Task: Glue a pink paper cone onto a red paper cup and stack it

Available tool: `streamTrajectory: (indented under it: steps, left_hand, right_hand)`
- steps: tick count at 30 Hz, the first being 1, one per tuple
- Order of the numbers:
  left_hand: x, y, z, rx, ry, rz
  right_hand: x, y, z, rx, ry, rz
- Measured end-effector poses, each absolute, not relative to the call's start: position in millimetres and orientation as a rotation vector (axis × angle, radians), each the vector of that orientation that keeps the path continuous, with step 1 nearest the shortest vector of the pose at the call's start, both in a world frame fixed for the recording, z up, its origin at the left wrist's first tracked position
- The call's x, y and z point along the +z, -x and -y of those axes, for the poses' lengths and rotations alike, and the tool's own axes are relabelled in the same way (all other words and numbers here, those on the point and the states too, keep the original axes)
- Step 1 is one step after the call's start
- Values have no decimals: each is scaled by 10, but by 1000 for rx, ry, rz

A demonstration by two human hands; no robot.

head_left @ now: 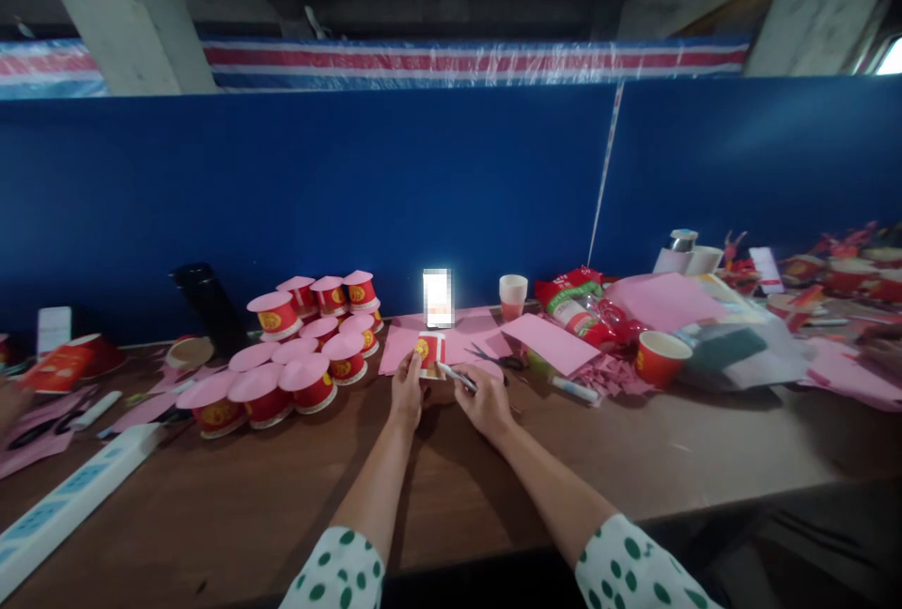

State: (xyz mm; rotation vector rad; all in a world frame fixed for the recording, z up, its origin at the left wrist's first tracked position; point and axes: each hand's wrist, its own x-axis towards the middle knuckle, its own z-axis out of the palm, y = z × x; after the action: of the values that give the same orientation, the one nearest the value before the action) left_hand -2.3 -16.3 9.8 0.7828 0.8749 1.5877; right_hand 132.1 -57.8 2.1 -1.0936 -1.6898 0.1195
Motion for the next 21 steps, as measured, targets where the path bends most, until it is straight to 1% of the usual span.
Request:
streamTrajectory:
  steps: [21]
  left_hand:
    - [100, 20, 176, 1596, -780, -890]
  right_hand:
    - [33, -1318, 584, 134, 1113, 1682]
